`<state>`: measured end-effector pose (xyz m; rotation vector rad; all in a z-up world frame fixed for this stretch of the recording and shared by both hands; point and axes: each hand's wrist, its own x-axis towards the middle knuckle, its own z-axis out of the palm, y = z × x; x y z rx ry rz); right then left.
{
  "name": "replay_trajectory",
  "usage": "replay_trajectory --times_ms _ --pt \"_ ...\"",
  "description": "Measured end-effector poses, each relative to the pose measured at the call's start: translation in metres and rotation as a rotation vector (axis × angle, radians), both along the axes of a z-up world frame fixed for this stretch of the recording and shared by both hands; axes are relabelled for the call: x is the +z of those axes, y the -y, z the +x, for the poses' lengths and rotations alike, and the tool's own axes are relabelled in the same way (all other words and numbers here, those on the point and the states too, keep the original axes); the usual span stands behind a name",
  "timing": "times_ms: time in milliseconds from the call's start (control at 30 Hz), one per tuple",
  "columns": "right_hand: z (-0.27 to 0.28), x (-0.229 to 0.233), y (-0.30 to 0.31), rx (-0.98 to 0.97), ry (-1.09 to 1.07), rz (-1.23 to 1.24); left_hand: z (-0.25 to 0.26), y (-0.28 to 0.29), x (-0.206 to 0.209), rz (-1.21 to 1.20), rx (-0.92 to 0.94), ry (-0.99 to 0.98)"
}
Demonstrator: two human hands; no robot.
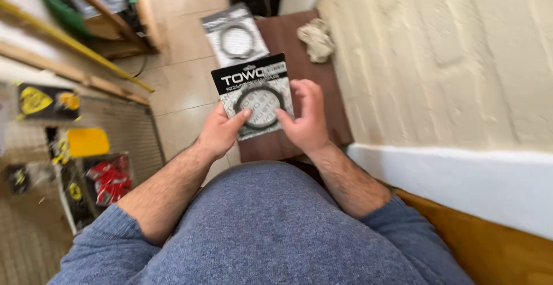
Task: The person cleans motorcycle clutch plate packaging using a cloth, wiping both the front and back of several individual packages before placing them on a wooden surface.
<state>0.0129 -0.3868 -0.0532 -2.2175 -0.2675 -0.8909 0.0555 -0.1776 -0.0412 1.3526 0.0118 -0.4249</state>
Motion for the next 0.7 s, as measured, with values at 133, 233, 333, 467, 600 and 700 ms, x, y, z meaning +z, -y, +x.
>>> replay_trajectory --times_ms 133,233,333,467,600,700 --pt "0.005 0.02 -0.048 0.512 -0.466 0.776 -0.014 -0.078 0.009 -0.068 -0.036 0.076" --pt "0.014 0.031 -0.087 0.664 -0.668 0.844 -0.026 -0.131 0.027 -0.029 -0.01 0.181" --pt "0.029 0.026 -0.129 0.814 -0.749 0.799 -0.053 -0.185 0.017 -0.004 0.111 0.227" --pt "0.041 0.03 -0.197 0.965 -0.875 0.686 -0.1 -0.238 0.027 0.071 0.399 0.214" --pt "0.047 0.024 -0.268 1.112 -0.985 0.567 -0.15 -0.277 0.025 0.374 0.569 0.161" --pt "0.05 0.027 -0.327 1.224 -1.012 0.484 -0.175 -0.299 0.014 0.388 0.784 0.114"
